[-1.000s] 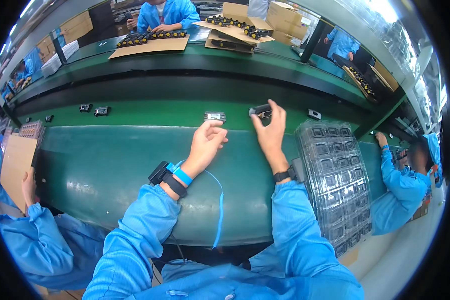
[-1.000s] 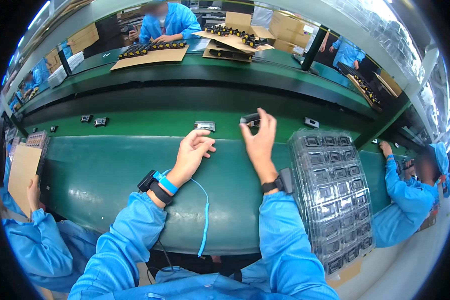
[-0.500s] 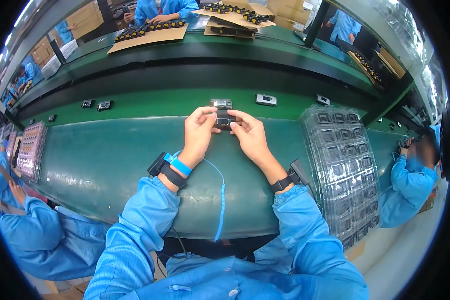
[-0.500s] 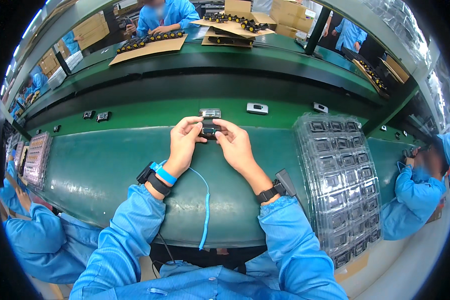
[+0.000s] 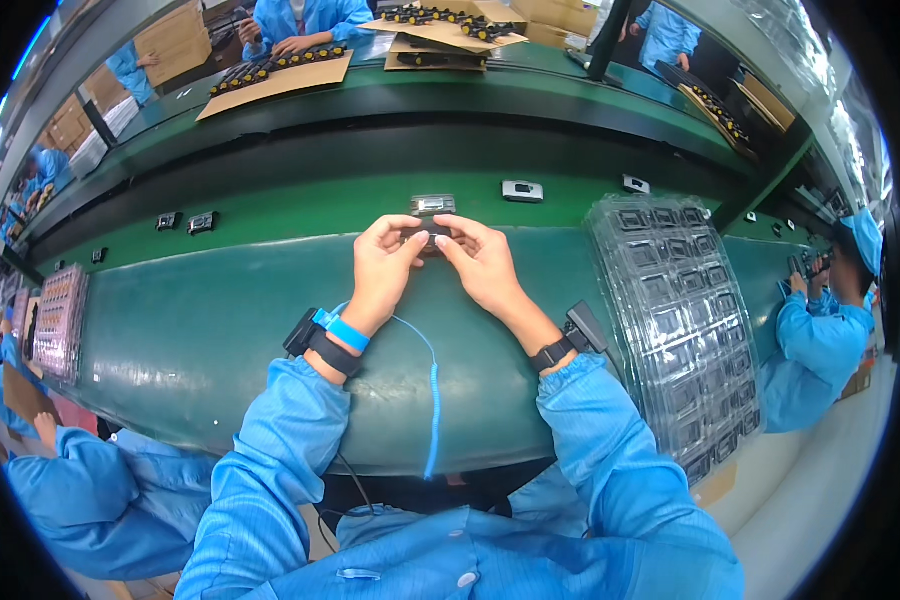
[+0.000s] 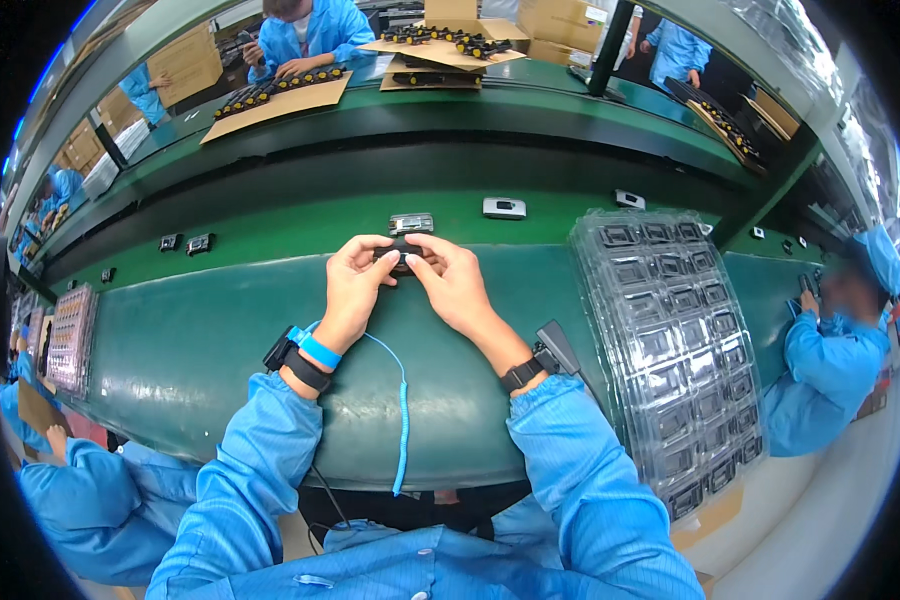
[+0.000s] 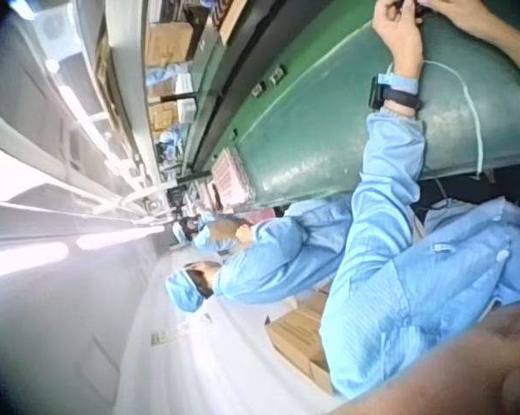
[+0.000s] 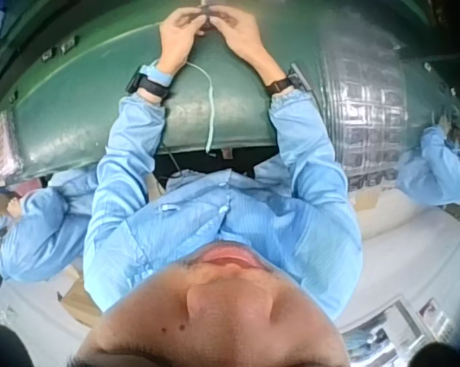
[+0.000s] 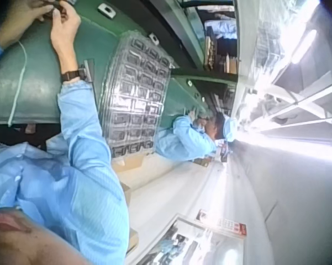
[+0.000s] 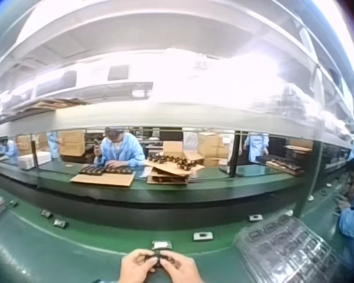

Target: Assembling and inspecting small electronic components on a production line.

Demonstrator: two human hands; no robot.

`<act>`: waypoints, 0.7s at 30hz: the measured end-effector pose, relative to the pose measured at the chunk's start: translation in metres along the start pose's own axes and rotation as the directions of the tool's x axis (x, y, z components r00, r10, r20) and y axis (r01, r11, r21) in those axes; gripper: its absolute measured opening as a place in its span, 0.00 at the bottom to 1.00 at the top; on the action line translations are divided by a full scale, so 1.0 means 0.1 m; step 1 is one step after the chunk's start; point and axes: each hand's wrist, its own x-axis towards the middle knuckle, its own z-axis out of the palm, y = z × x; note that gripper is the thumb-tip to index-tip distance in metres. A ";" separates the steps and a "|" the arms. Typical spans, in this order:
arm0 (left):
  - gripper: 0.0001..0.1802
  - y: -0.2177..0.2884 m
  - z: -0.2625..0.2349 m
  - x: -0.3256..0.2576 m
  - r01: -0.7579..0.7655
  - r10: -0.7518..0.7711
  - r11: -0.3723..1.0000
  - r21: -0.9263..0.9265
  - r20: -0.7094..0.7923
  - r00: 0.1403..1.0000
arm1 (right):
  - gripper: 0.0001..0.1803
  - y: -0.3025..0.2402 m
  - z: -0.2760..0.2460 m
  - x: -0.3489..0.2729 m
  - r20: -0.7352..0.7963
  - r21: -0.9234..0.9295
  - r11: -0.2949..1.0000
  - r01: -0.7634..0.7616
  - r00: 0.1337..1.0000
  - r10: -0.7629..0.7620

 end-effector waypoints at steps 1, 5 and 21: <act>0.12 0.00 -0.01 0.00 -0.001 0.001 1.000 0.001 -0.003 1.000 | 0.17 0.00 0.00 -0.01 -0.011 -0.007 1.000 -0.014 1.000 0.014; 0.13 -0.01 0.17 0.02 0.028 -0.025 0.999 -0.041 0.080 0.996 | 0.15 0.05 -0.16 -0.03 -0.055 0.008 1.000 0.024 0.998 -0.024; 0.12 -0.02 0.05 0.03 0.009 -0.040 0.989 0.150 0.203 0.978 | 0.28 -0.64 -0.33 -2.00 0.142 -0.778 0.609 0.154 0.987 -0.068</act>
